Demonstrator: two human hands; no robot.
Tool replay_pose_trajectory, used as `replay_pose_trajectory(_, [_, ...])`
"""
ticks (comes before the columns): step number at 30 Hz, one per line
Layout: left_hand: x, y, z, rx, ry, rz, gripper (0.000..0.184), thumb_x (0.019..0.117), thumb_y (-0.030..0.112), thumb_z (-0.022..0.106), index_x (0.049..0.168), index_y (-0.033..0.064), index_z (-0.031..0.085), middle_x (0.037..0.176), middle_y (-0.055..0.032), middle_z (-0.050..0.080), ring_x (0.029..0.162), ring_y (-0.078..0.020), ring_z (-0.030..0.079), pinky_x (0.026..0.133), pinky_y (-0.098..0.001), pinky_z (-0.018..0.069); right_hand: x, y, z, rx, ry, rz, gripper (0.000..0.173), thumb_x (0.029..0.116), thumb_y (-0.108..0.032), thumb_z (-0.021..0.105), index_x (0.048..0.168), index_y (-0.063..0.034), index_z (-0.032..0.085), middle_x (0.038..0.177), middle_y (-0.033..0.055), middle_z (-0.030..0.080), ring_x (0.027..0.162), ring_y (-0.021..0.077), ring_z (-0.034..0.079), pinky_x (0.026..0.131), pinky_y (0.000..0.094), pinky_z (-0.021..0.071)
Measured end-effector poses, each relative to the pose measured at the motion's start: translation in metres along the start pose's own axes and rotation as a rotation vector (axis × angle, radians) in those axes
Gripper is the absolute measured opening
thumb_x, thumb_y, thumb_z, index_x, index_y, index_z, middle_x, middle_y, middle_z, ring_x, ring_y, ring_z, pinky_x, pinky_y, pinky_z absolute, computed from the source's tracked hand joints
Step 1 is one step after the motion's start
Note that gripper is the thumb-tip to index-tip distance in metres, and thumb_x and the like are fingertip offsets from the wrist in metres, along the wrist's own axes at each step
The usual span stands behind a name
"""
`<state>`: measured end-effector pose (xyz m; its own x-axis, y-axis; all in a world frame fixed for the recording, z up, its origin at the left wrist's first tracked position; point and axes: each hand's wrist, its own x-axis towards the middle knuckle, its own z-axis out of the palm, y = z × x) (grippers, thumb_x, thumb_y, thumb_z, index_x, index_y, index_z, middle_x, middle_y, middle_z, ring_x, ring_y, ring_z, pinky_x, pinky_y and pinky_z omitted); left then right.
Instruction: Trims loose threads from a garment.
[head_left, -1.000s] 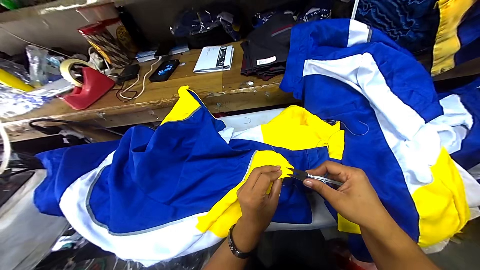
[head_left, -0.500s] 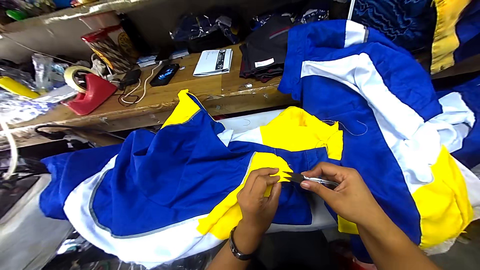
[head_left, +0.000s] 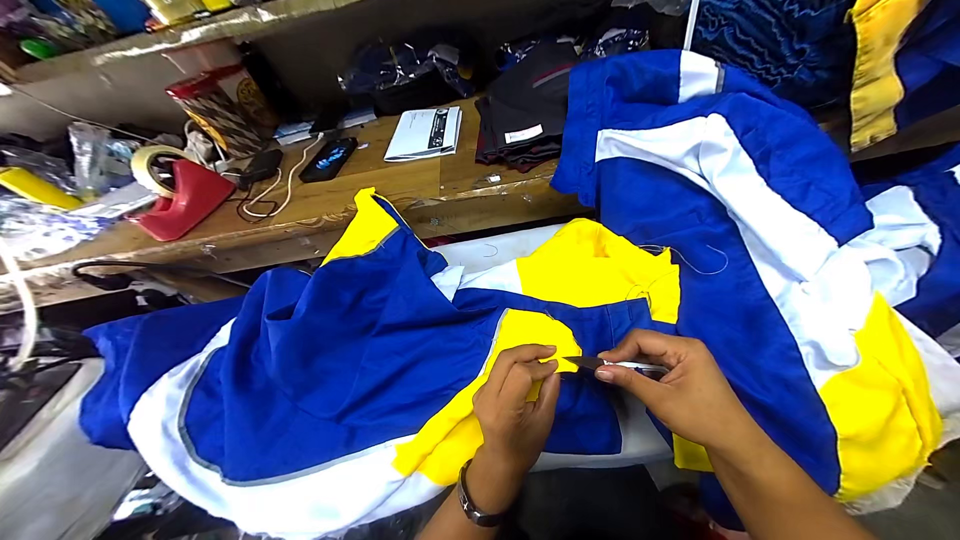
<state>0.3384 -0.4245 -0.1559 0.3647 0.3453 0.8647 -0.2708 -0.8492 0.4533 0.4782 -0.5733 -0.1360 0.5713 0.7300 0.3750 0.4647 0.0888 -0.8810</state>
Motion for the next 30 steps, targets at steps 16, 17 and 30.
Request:
replay_pose_trajectory(16, [0.055,0.008,-0.018,-0.394,-0.005,-0.720,0.004,0.0929,-0.001,0.067,0.094,0.0027,0.068,0.075,0.0016,0.070,0.056,0.0006,0.058,0.051,-0.0141,0.0474,0.049,-0.025,0.036,0.167,0.038,-0.061,0.006,0.0945,-0.012,0.067,0.089,-0.0088,0.067,0.075,-0.0056,0.065,0.069,-0.0023,0.060,0.065,0.0150,0.0513])
replay_pose_trajectory(17, [0.056,0.003,-0.021,-0.373,-0.011,-0.695,0.004,0.0939,0.002,0.066,0.096,0.0039,0.069,0.079,0.0020,0.070,0.062,-0.0001,0.060,0.057,-0.0149,0.0494,0.056,-0.029,0.036,0.191,0.016,-0.046,0.008,0.0942,-0.009,0.067,0.086,-0.0097,0.066,0.074,-0.0057,0.064,0.068,-0.0017,0.060,0.065,0.0154,0.0515])
replay_pose_trajectory(30, [0.062,-0.007,-0.032,-0.644,0.043,-0.956,0.025,0.1040,0.005,0.052,0.091,-0.0014,0.073,0.079,-0.0046,0.073,0.075,-0.0088,0.070,0.076,-0.0263,0.0591,0.061,-0.041,0.049,0.578,-0.395,0.206,0.049,0.1109,-0.035,0.020,0.096,-0.0127,0.061,0.065,-0.0140,0.042,0.050,-0.0042,0.035,0.047,0.0128,0.0304])
